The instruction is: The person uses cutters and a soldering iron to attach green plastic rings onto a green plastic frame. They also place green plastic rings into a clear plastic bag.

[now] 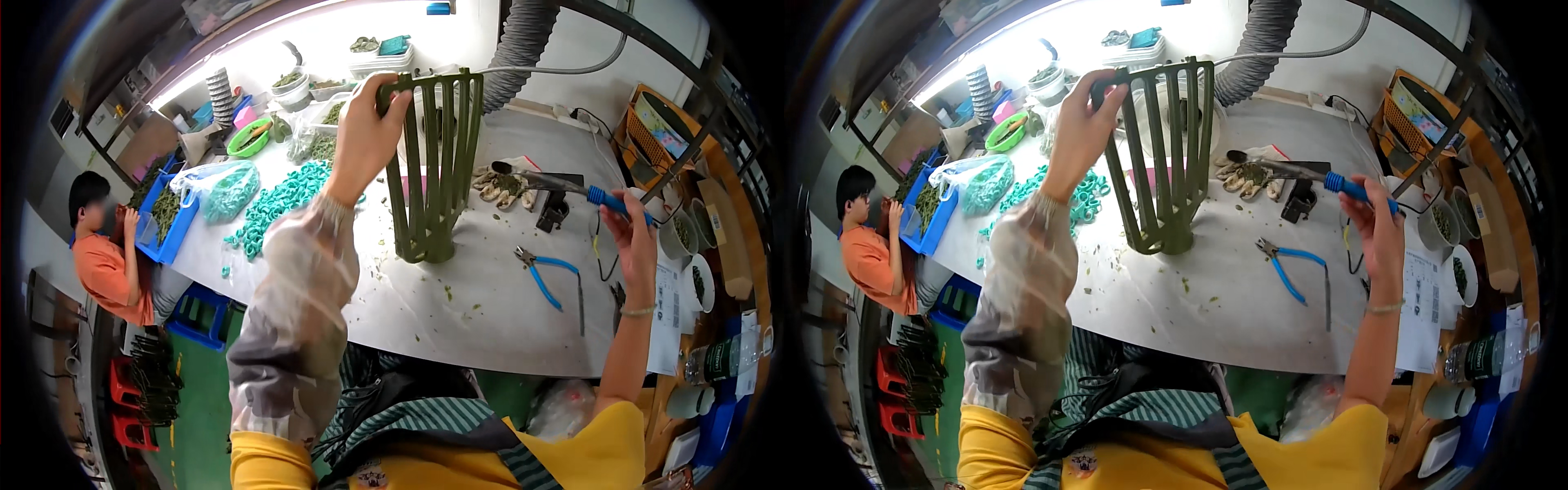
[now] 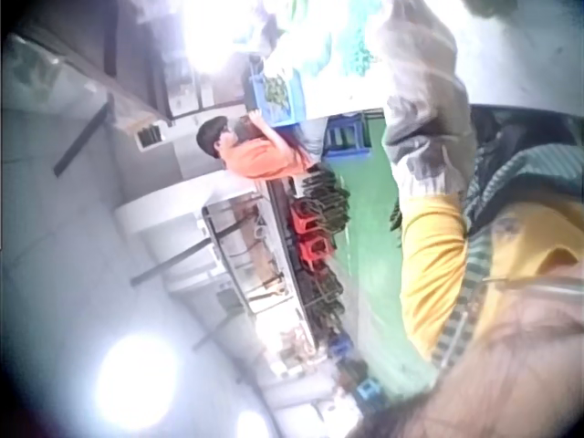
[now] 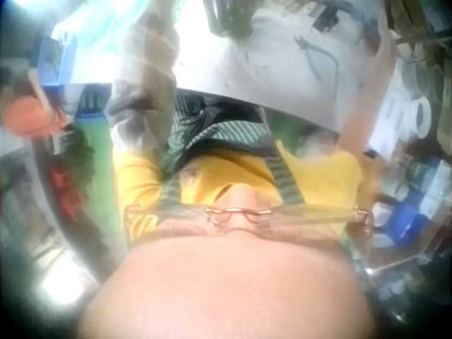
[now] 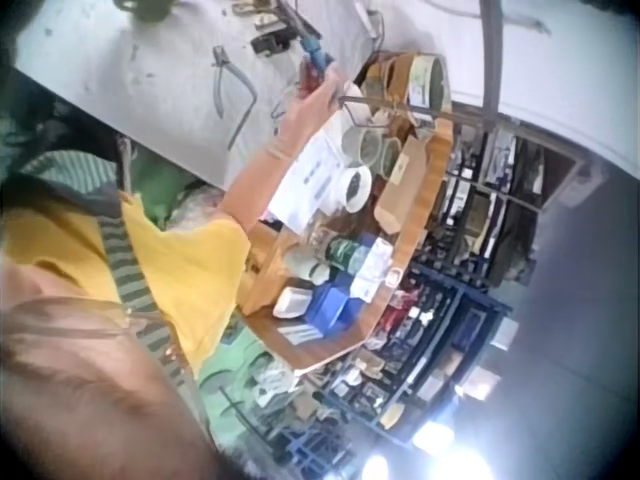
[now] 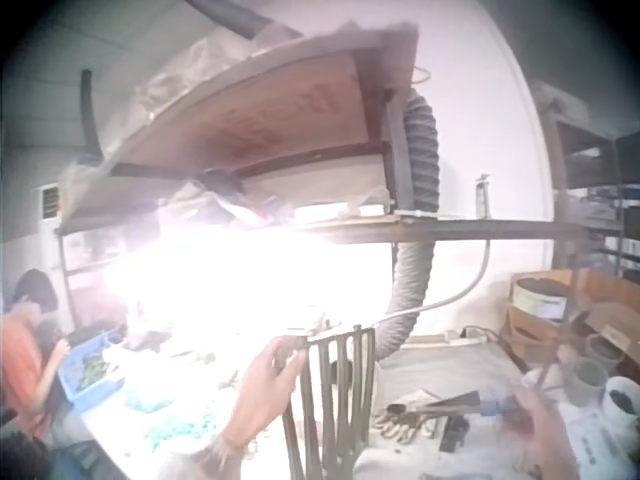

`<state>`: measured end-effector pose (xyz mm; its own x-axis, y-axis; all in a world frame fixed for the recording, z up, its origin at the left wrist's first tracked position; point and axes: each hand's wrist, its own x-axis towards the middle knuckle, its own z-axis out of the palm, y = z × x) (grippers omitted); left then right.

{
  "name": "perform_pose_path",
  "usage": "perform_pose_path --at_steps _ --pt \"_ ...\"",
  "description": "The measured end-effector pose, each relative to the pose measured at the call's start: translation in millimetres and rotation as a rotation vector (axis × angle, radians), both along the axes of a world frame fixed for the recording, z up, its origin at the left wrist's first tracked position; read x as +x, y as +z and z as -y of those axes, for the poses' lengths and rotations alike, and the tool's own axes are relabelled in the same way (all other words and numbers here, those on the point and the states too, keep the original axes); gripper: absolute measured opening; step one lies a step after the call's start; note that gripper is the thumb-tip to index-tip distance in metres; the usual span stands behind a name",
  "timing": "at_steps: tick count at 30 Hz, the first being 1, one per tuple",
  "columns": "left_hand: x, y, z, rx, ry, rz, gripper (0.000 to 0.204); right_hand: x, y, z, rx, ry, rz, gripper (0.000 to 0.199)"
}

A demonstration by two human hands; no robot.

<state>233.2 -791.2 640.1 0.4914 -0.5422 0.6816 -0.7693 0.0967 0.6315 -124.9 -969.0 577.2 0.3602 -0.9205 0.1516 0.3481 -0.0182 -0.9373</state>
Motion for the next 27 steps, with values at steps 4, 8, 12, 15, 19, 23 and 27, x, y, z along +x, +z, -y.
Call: perform_pose_path --at_steps 4,8,12,15,19,23,27 --pt "7 9 29 0.124 0.113 0.052 0.036 -14 -13 -43 0.013 0.046 0.029 0.026" --pt "8 6 40 0.108 0.080 0.038 0.036 5 -30 -88 -0.116 0.106 0.057 0.016" --pt "2 9 44 0.090 0.026 0.023 0.038 12 -31 -107 -0.408 0.136 -0.054 0.013" --pt "7 9 39 0.093 0.045 -0.012 0.039 15 -26 -115 -0.594 0.140 -0.112 0.013" --pt "4 12 35 0.190 0.075 -0.105 0.039 23 -29 -124 -0.580 0.125 -0.133 0.014" --pt "15 2 44 0.089 0.103 0.058 0.038 41 -37 -132 -0.670 0.124 -0.102 0.015" --pt "10 1 42 0.069 0.115 0.116 0.037 52 -28 -133 -0.816 0.032 -0.147 0.015"
